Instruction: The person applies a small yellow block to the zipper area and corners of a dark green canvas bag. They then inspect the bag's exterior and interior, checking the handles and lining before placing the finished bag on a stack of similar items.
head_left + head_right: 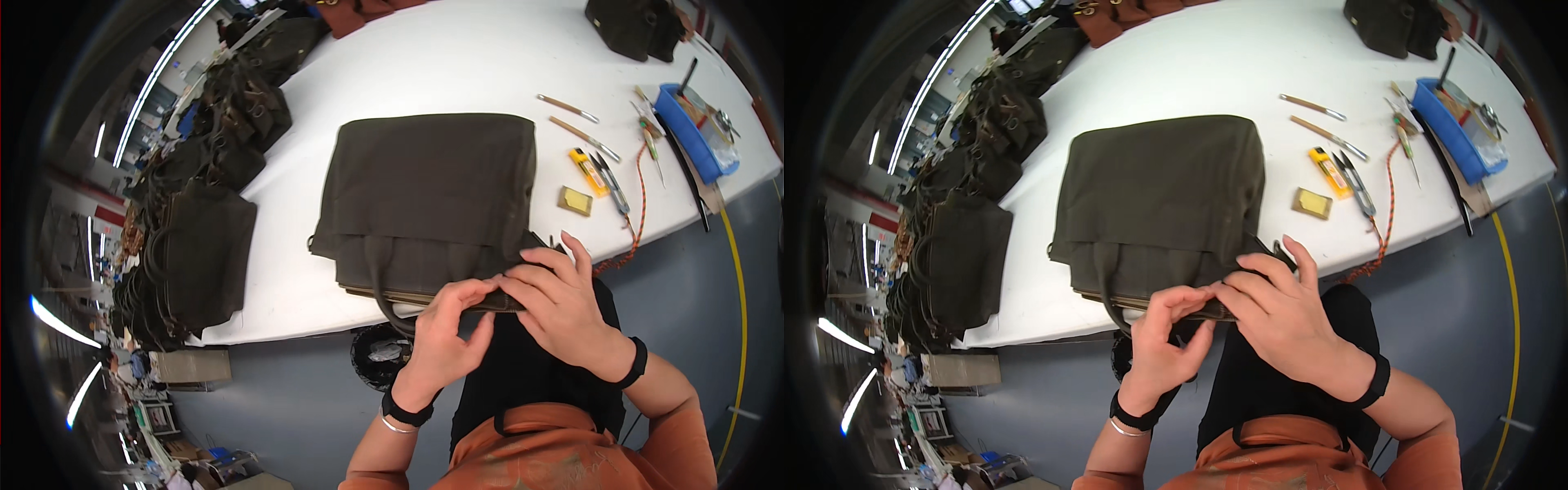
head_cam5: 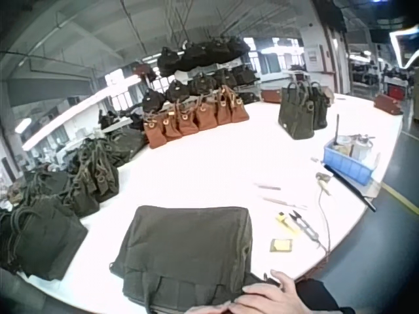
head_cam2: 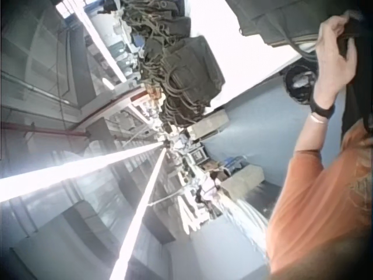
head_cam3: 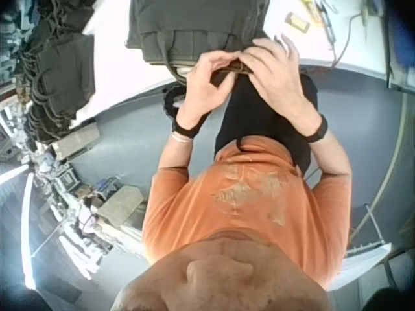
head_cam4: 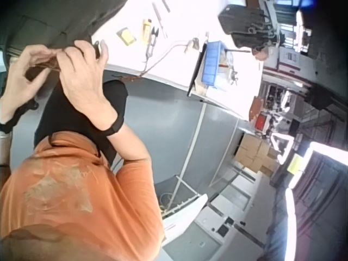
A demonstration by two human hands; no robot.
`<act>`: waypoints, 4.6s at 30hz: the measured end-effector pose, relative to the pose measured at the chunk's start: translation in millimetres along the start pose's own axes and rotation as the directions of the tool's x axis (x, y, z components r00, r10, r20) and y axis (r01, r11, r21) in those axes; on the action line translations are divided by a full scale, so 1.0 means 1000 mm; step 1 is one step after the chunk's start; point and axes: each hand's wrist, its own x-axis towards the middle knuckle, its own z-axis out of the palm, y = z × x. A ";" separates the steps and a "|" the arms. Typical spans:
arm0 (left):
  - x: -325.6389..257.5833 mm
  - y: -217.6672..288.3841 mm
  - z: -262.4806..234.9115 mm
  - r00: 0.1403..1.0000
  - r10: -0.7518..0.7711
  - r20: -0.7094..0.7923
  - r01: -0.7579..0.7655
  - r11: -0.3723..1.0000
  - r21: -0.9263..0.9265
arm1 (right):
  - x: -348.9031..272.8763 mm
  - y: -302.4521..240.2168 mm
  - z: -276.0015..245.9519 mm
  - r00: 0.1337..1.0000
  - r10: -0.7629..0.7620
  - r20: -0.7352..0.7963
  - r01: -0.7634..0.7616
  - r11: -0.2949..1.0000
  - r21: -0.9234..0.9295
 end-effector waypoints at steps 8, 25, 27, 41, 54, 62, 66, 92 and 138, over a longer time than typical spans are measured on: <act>-0.010 -0.011 -0.039 0.929 0.206 -0.309 -0.067 0.911 0.406 | 0.018 -0.009 -0.015 0.966 -0.165 0.199 0.206 0.957 -0.204; 0.009 -0.060 -0.127 0.699 -0.693 -0.179 0.066 0.312 -0.948 | 0.053 0.016 -0.015 0.940 -0.202 0.275 0.236 0.967 -0.096; 0.010 -0.057 -0.119 0.678 -0.726 -0.114 0.030 0.182 -0.983 | 0.057 0.019 -0.013 0.966 -0.156 0.209 0.179 0.979 -0.096; 0.055 -0.078 -0.105 0.864 -0.502 0.040 0.071 0.042 -0.997 | 0.049 0.032 -0.015 0.987 -0.042 0.154 -0.017 0.932 0.361; 0.009 -0.043 -0.055 0.835 -0.500 -0.230 -0.149 0.197 -0.969 | 0.027 0.109 -0.023 0.848 0.515 0.124 -0.504 0.857 -0.106; 0.005 -0.050 -0.052 0.867 -0.444 -0.228 -0.157 0.192 -0.969 | 0.062 0.084 -0.054 0.761 0.645 0.070 -0.638 0.724 0.263; 0.004 -0.047 -0.051 0.884 -0.413 -0.220 -0.141 0.213 -0.967 | 0.103 -0.037 -0.023 0.830 0.495 0.258 -0.541 0.598 0.592; -0.004 -0.065 -0.051 0.920 -0.323 -0.221 -0.160 0.205 -0.966 | 0.162 -0.088 0.076 0.942 0.119 0.313 -0.192 0.958 0.212; -0.001 -0.065 -0.055 0.854 -0.467 -0.231 -0.138 0.225 -0.964 | 0.238 -0.041 0.032 0.996 0.066 0.052 -0.079 0.949 0.304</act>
